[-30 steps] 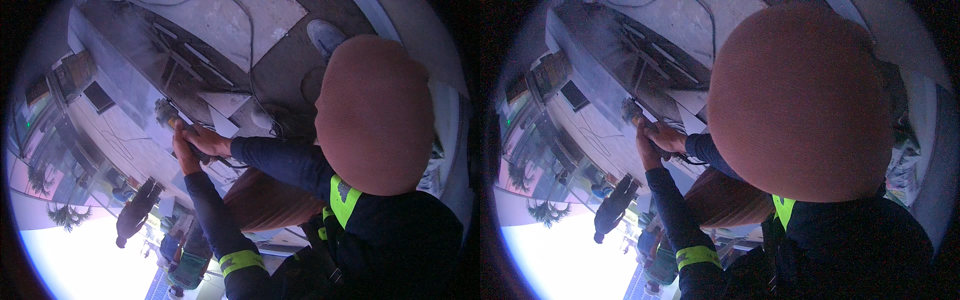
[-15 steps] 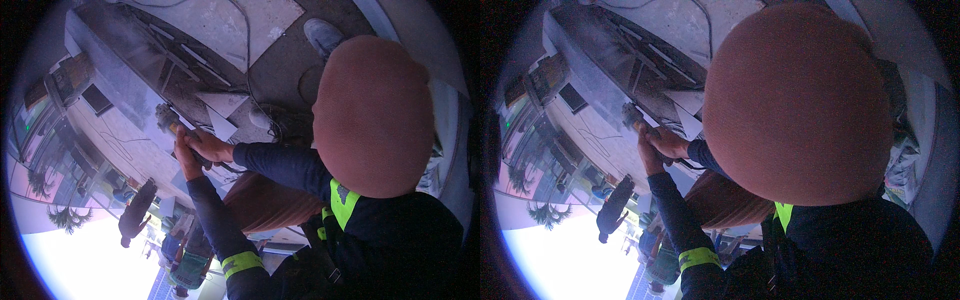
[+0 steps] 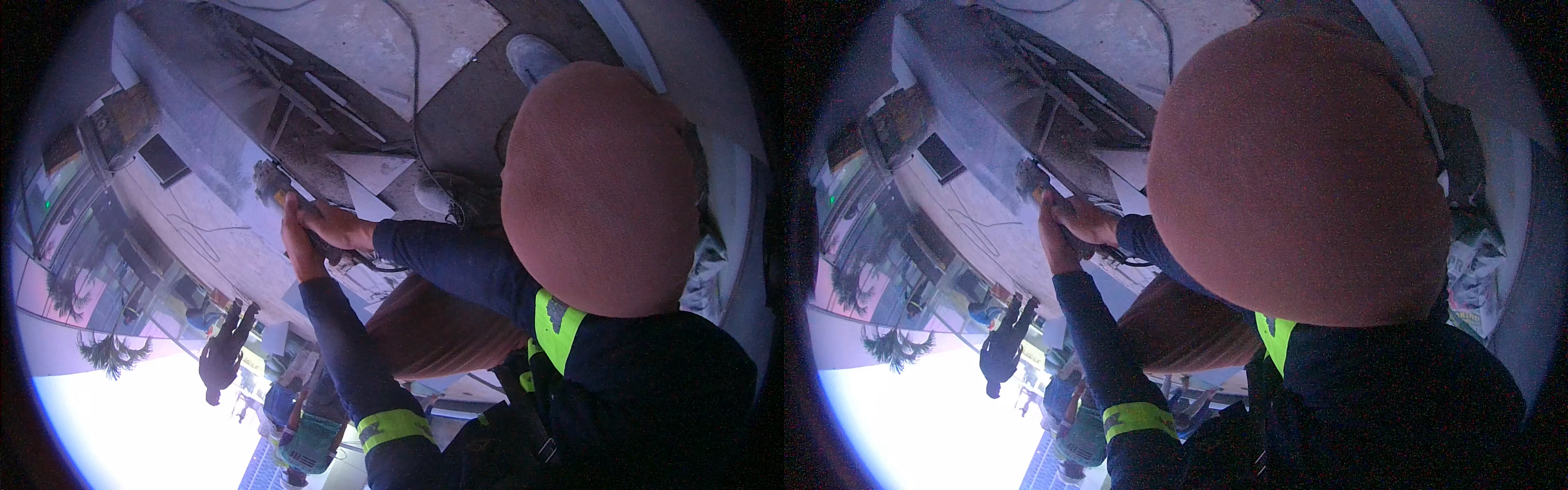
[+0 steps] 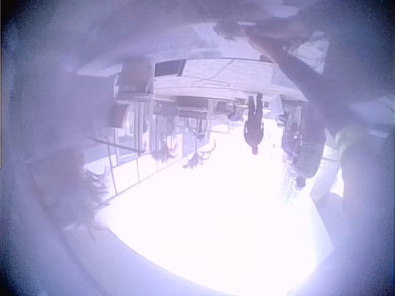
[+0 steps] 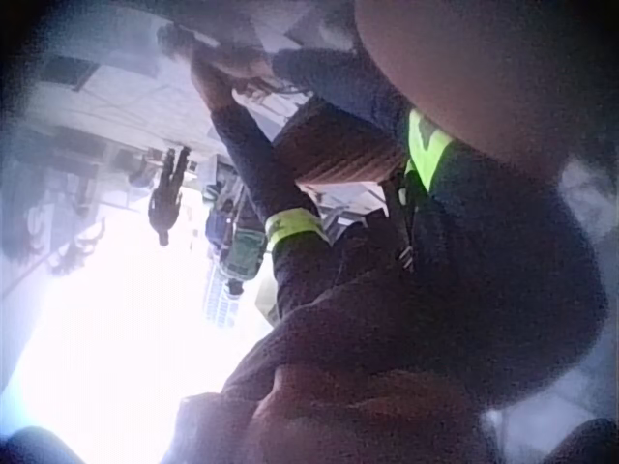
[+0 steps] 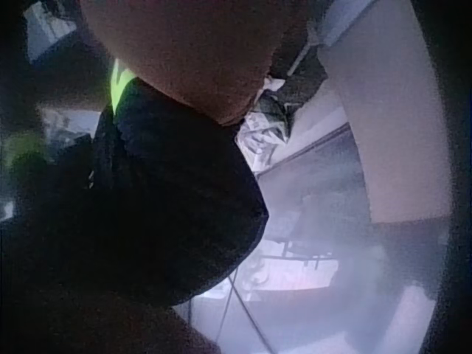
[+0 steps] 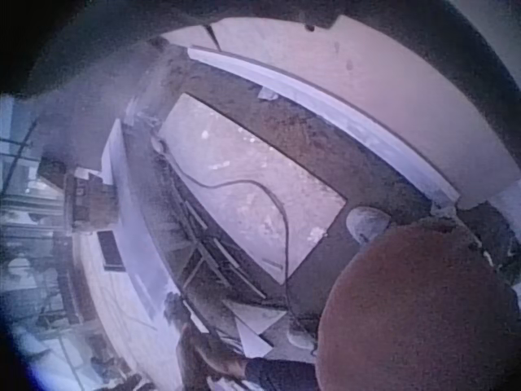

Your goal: The person uses an angle grinder to cut a large rectangular tile on the floor. They position the tile, cut along a marked line, and then separate the cut piece from the main slab.

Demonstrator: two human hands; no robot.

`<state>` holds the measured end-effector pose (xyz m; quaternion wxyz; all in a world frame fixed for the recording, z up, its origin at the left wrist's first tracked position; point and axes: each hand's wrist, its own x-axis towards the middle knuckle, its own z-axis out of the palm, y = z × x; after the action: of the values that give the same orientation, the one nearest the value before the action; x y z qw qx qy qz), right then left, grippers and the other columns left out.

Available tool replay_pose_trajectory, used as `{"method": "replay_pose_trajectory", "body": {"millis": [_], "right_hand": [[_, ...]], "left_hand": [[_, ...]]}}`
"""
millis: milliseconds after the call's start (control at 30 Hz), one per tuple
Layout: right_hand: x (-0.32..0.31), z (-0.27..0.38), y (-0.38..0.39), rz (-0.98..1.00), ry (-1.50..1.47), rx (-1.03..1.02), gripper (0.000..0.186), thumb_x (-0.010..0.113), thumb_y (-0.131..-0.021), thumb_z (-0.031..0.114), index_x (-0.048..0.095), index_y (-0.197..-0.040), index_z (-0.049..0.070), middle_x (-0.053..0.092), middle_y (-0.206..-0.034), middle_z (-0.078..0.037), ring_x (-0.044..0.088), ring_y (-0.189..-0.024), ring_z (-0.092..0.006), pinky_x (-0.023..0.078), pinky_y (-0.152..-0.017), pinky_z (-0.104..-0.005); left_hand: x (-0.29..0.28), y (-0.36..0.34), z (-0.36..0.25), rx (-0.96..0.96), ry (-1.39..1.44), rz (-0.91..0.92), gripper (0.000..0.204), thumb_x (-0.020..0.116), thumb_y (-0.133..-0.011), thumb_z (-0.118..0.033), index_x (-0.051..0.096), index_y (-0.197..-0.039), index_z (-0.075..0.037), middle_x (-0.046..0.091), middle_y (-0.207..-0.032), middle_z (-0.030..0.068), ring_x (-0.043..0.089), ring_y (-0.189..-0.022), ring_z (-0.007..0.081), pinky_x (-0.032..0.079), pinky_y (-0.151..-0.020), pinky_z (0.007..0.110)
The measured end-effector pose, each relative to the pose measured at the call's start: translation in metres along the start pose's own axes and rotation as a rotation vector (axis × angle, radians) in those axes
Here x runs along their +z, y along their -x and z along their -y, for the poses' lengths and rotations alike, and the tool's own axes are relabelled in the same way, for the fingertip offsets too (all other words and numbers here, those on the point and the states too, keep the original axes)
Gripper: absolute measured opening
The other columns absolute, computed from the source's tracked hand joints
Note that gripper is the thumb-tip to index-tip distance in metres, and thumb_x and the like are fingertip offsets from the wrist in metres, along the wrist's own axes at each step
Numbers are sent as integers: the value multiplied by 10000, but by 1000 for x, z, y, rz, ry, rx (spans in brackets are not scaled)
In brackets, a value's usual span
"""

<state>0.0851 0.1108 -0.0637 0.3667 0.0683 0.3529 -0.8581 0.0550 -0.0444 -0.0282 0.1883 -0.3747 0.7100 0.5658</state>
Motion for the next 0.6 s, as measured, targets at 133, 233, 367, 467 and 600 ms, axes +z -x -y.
{"method": "replay_pose_trajectory", "body": {"millis": [133,233,367,467,600], "right_hand": [[0,-4,-7,77,-55,-77,842,446,-1058,637,418,-1506,-76,588,-1405,-271,572,-1332,-344,432,-1117,-421],[5,-10,-13,84,-162,42,748,454,-1080,575,431,-1512,-35,594,-1403,-246,579,-1319,-324,440,-1110,-417],[4,-26,-10,85,-148,3,721,447,-1087,557,451,-1481,-47,604,-1369,-234,610,-1271,-307,483,-1061,-414],[8,-33,-8,-10,-39,24,720,431,-1079,586,487,-1433,-39,674,-1183,-214,707,-1061,-324,577,-861,-424],[9,-31,6,6,-23,18,723,436,-1090,546,354,-1499,-44,641,-1246,-235,708,-1035,-302,593,-752,-394]], "left_hand": [[0,-2,0,26,72,53,378,598,-1059,-460,627,-1110,-86,668,-944,51,671,-824,196,564,-771,388],[6,3,-3,-39,84,8,366,627,-1055,-380,617,-1161,-30,665,-967,64,665,-866,193,551,-806,373],[12,15,-1,-25,47,-44,378,633,-1049,-395,630,-1141,-28,662,-960,61,657,-845,188,546,-795,369],[11,18,2,-4,-19,-74,376,618,-1053,-423,650,-1111,-53,660,-939,56,653,-836,190,544,-785,375],[14,28,8,46,-55,-84,381,618,-1050,-439,674,-1062,-63,646,-896,32,626,-802,163,523,-751,353]]}}
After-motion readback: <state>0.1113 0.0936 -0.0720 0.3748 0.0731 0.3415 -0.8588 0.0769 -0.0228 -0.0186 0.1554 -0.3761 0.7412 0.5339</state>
